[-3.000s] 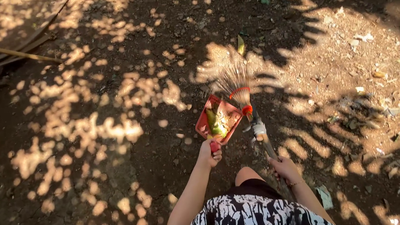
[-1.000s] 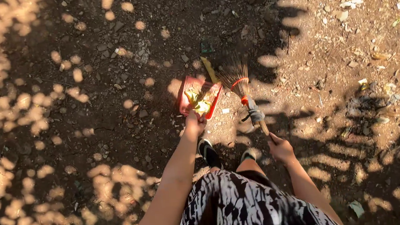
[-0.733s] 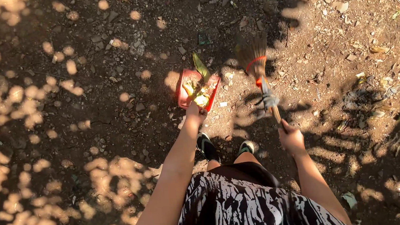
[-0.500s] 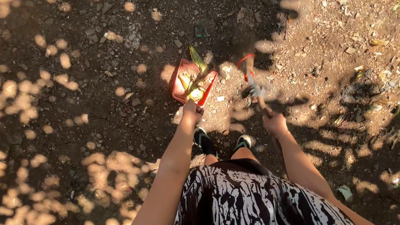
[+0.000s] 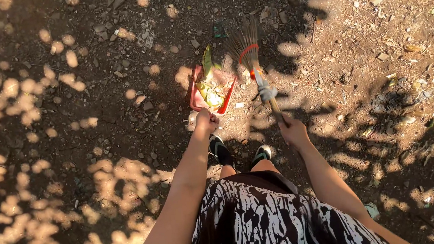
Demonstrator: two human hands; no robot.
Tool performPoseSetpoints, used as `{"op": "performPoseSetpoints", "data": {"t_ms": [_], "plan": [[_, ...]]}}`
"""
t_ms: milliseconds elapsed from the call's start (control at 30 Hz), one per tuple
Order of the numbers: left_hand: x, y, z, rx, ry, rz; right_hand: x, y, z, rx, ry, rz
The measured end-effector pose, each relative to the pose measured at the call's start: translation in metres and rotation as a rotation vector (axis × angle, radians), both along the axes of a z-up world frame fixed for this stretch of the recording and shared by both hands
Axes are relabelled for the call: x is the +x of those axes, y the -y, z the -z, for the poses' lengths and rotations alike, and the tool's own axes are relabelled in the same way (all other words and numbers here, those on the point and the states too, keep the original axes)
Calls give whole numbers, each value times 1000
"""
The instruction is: The person sweeps leaves and debris from the ground into a dustpan using a broom. After gathering the waste, they carry the dustpan to a pile and empty the contents onto it.
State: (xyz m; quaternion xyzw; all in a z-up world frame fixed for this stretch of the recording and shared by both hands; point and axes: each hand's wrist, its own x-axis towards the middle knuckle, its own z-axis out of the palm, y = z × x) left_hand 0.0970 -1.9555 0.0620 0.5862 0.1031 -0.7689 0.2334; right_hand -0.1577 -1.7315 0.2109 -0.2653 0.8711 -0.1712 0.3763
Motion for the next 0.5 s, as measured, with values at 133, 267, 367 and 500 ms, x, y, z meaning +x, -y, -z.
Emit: {"op": "performPoseSetpoints", "data": {"t_ms": [133, 267, 367, 500], "plan": [[-1, -1, -6, -1, 6, 9, 7, 54, 26, -36, 25, -14], [6, -4, -2, -57, -28, 1, 17, 59, 53, -16, 180, -63], [12, -1, -6, -93, -65, -2, 26, 30, 61, 65, 271, -80], [15, -16, -15, -133, -62, 12, 33, -17, 36, 140, 276, -20]]}}
